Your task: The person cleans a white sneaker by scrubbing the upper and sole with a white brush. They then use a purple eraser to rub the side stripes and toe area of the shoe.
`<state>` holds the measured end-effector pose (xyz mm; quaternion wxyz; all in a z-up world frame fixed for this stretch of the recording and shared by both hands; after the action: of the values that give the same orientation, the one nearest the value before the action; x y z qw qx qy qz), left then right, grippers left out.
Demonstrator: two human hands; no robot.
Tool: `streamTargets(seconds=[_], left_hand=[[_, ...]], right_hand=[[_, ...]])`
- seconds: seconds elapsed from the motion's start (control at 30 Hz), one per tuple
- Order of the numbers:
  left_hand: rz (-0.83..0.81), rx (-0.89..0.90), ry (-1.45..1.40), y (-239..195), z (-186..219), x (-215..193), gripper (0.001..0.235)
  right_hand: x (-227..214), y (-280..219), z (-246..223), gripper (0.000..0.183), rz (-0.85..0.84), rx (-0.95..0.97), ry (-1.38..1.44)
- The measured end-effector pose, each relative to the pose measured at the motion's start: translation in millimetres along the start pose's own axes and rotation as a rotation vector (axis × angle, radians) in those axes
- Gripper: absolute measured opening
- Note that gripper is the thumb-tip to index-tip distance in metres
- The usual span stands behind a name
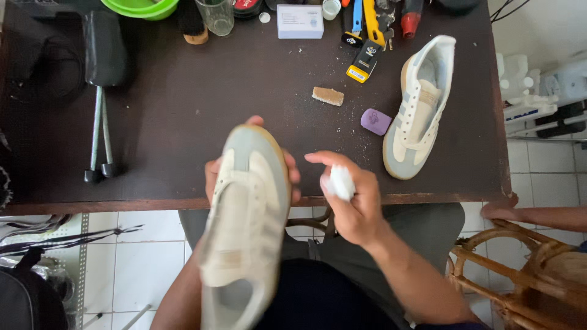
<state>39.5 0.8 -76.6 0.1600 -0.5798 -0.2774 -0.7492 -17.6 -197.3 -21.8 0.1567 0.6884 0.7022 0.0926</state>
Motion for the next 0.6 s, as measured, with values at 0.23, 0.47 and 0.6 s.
streamTargets(seconds=[0.23, 0.47, 0.6], left_hand=[[0.314, 0.555, 0.11, 10, -1, 49, 0.073], [0.149, 0.191, 0.225, -1, 2, 71, 0.105], [-0.032, -0.164, 0.434, -14, 4, 62, 0.121]], right_hand=[[22, -12, 11, 0.051, -0.062, 0.552, 0.317], [-15, 39, -34, 0.031, -0.445, 0.024, -0.261], [-33, 63, -44, 0.05, -0.723, -0.317, -0.42]])
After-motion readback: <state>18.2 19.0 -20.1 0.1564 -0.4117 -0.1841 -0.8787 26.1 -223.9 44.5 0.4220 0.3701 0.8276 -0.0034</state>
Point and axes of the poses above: each hand's wrist, its own y-axis towards the middle knuckle, its own x-axis out of the palm, z = x × y, the point moved 2 cm from there along y, towards the middle knuckle, and after that the axes turned 6 degrees about -x, right-handed, at the moved point
